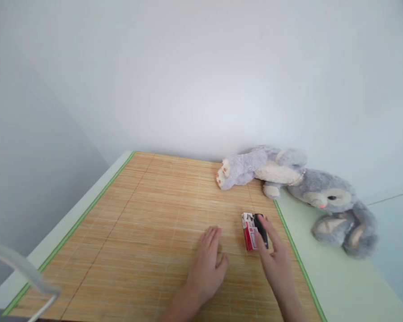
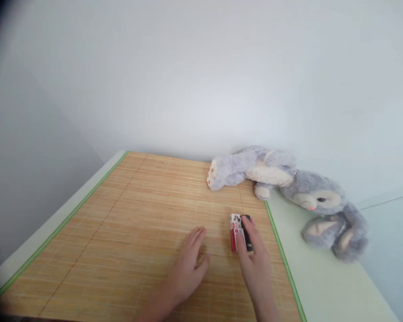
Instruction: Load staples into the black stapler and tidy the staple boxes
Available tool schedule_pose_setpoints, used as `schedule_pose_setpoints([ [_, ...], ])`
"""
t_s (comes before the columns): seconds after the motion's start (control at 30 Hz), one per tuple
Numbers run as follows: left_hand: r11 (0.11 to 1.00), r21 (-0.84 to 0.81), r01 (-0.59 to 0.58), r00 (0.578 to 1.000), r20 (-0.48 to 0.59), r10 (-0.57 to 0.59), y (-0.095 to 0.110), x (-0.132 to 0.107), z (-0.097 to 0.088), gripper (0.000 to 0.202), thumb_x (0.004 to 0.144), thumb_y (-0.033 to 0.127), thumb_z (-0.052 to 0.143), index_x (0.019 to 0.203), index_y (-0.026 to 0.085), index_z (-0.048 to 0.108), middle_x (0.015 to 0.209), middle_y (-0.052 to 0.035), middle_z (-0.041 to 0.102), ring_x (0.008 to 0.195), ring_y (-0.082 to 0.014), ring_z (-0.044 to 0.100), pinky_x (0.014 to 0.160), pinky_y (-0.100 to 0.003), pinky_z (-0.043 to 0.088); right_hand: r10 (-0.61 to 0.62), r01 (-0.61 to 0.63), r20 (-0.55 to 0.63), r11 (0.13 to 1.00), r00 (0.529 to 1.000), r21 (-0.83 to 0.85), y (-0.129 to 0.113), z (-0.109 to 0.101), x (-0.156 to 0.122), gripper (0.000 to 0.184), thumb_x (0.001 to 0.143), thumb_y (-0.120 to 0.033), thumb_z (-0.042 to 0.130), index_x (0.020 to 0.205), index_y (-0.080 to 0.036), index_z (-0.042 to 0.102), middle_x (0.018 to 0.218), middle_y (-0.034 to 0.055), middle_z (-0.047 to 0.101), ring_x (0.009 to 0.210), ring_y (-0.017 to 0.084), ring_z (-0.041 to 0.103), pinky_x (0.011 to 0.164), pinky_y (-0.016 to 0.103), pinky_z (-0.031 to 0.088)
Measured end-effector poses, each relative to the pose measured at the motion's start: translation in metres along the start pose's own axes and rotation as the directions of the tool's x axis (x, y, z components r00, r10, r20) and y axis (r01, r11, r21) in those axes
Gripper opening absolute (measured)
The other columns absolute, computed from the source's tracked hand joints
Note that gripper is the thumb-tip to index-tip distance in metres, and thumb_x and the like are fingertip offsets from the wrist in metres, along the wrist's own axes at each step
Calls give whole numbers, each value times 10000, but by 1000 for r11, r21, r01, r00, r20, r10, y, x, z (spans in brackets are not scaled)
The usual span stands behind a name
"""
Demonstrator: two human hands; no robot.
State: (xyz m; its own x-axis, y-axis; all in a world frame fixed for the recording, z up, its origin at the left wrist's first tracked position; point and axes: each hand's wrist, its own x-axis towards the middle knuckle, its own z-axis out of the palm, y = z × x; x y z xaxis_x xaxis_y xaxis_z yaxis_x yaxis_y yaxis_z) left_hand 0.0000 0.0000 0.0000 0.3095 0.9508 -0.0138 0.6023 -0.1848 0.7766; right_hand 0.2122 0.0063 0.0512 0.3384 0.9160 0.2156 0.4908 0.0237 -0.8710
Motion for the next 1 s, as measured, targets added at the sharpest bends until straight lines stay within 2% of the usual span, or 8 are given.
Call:
schedule_pose_setpoints([
  [0.07, 974, -224, 31, 998, 55, -19, 22, 24, 23, 727, 993, 353, 489, 1654, 210, 224, 1728, -60, 208, 1605, -244, 183, 1324, -494, 222, 171, -155, -82, 973, 982, 169, 27, -16, 19, 652, 854, -574, 719, 1421, -263, 629, 1533, 84, 563, 1471, 299, 463, 1278, 574, 251],
  [0.13, 930, -368, 19, 996, 88, 14, 43, 49, 44, 823, 969, 360, 527, 1670, 196, 130, 1744, -67, 113, 1618, -254, 108, 1336, -495, 165, 278, -251, -30, 904, 960, 345, 53, -23, 31, 711, 835, -599, 731, 1446, -260, 601, 1535, 88, 561, 1441, 293, 507, 1251, 558, 318],
  [0.33, 898, -440, -14, 989, 123, 76, 65, 80, 66, 971, 895, 315, 611, 1673, 153, 52, 1746, -101, 41, 1619, -275, 50, 1343, -479, 120, 381, -375, 75, 824, 922, 425, 79, 1, 24, 761, 835, -613, 716, 1491, -265, 551, 1526, 68, 570, 1420, 281, 534, 1216, 520, 395],
  [0.47, 918, -396, -12, 994, 93, 53, 41, 62, 45, 995, 865, 253, 613, 1671, 148, 41, 1748, -87, 3, 1620, -263, 34, 1345, -468, 127, 354, -362, 97, 837, 930, 411, 64, 41, 1, 758, 887, -594, 655, 1543, -256, 482, 1557, 57, 533, 1444, 265, 506, 1228, 497, 385],
  [0.63, 978, -208, -13, 997, 68, 28, -1, 25, -11, 1077, 772, 170, 641, 1671, 164, 49, 1746, -77, 45, 1618, -258, 95, 1334, -473, 219, 302, -358, 200, 853, 932, 379, 29, 95, -30, 747, 923, -590, 618, 1559, -232, 462, 1550, 88, 540, 1418, 267, 537, 1194, 473, 439],
  [0.73, 995, -98, 16, 999, 53, -11, -16, 1, -42, 999, 769, 104, 561, 1667, 216, 137, 1743, -42, 95, 1602, -235, 194, 1310, -460, 300, 282, -322, 166, 892, 945, 317, 11, 118, -43, 728, 910, -600, 630, 1513, -206, 526, 1461, 120, 628, 1305, 290, 630, 1093, 458, 529],
  [0.87, 998, 22, 66, 997, -44, -65, -27, -23, -66, 837, 816, 79, 484, 1612, 277, 318, 1696, -10, 301, 1550, -189, 337, 1284, -394, 359, 259, -264, 52, 929, 964, 261, 1, 133, -49, 653, 901, -570, 648, 1442, -212, 576, 1337, 128, 696, 1109, 280, 704, 964, 433, 577],
  [1.0, 995, -21, 100, 982, -160, -102, -43, -35, -77, 663, 876, 71, 451, 1505, 278, 468, 1540, -46, 511, 1430, -179, 495, 1238, -379, 421, 213, -207, 3, 949, 977, 237, 2, 133, -48, 581, 906, -533, 653, 1397, -229, 594, 1270, 104, 697, 1052, 253, 688, 958, 417, 556],
])
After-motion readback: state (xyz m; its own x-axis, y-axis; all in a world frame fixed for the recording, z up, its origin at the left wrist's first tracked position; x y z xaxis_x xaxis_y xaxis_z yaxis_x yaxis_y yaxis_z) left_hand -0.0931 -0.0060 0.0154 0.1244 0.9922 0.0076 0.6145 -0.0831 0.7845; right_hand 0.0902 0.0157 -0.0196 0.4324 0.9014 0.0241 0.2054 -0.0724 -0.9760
